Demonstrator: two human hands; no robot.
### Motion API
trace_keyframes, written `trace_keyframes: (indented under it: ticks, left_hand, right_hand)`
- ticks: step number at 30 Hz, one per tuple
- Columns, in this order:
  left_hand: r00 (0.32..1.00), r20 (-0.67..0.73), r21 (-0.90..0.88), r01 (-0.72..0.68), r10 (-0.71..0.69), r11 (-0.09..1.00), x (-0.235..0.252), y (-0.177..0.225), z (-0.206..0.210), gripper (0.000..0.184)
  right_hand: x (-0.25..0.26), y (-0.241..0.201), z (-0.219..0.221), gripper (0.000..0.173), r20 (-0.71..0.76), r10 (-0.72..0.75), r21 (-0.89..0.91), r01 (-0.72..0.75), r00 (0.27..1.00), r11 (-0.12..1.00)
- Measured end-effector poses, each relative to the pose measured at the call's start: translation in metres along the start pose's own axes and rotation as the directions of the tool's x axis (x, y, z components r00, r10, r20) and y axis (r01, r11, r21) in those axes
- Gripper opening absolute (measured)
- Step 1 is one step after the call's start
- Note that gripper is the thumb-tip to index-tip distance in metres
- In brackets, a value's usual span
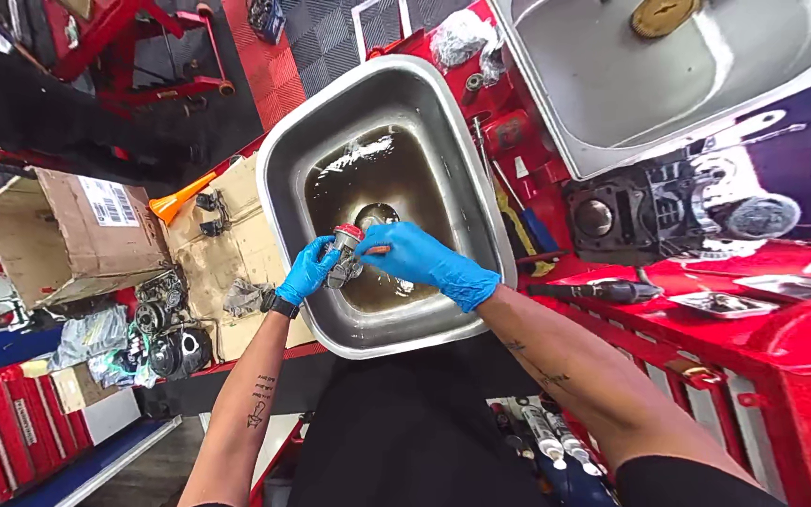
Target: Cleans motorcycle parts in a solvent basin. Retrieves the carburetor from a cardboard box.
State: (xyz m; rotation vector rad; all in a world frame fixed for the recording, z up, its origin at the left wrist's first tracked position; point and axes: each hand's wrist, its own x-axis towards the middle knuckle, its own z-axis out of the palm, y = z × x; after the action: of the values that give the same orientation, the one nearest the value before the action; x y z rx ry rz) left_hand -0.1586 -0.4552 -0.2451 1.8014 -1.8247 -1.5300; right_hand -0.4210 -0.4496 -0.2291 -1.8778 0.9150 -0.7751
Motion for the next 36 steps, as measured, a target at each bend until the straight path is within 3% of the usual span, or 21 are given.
trace_keyframes:
  ticks: [4,6,8,10,13,16,19,22,26,30,33,36]
  left_hand:
    - [0.999,-0.039,-0.06,0.025,-0.028,0.998,-0.006,-0.003,-0.001,0.044]
    - [0.996,-0.082,-0.141,0.023,-0.035,0.99,-0.003,-0.003,0.0,0.041]
    - [0.987,-0.15,-0.253,0.02,-0.059,0.967,0.0,-0.003,0.007,0.038]
    - [0.969,-0.217,-0.377,0.026,-0.115,0.926,0.003,-0.004,0.018,0.035]
    - [0.919,-0.303,-0.533,0.056,-0.253,0.844,0.015,0.0,0.027,0.035]
    - [0.856,-0.335,-0.725,0.031,-0.392,0.688,0.021,0.003,0.039,0.035]
    - [0.839,-0.243,-0.877,0.024,-0.487,0.48,0.021,0.016,0.048,0.034]
    - [0.815,-0.154,-0.944,0.045,-0.559,0.326,0.016,0.024,0.047,0.039]
    - [0.816,-0.092,-0.953,0.094,-0.571,0.289,0.013,0.027,0.051,0.043]
    - [0.804,-0.065,-0.966,0.097,-0.591,0.238,0.015,0.028,0.05,0.047]
    - [0.803,-0.04,-0.969,0.113,-0.595,0.218,0.01,0.03,0.052,0.05]
    - [0.804,-0.032,-0.977,0.1,-0.593,0.188,0.013,0.03,0.049,0.052]
  right_hand:
    - [-0.006,0.0,0.006,0.018,-0.065,-0.028,0.069,0.033,0.997,0.997]
    - [-0.007,0.007,0.006,0.017,-0.225,0.043,0.068,-0.028,0.973,0.997]
    - [-0.004,0.007,0.012,0.016,-0.44,0.194,0.192,-0.119,0.877,0.974]
    - [-0.008,-0.006,0.031,0.015,-0.506,0.31,0.347,-0.139,0.805,0.928]
    - [-0.025,-0.011,0.046,0.015,-0.495,0.388,0.46,-0.145,0.777,0.876]
    - [-0.028,-0.011,0.038,0.014,-0.511,0.478,0.53,-0.175,0.714,0.83]
    - [-0.029,-0.013,0.054,0.017,-0.534,0.423,0.509,-0.122,0.732,0.852]
    - [-0.036,0.006,0.048,0.017,-0.545,0.476,0.503,-0.185,0.69,0.844]
    - [-0.032,-0.007,0.047,0.016,-0.532,0.363,0.447,-0.11,0.765,0.888]
    - [-0.031,0.007,0.034,0.015,-0.559,0.427,0.446,-0.176,0.711,0.878]
    - [-0.023,0.0,0.035,0.014,-0.478,0.404,0.489,-0.146,0.78,0.86]
    - [-0.022,0.026,0.02,0.015,-0.509,0.461,0.441,-0.239,0.727,0.865]
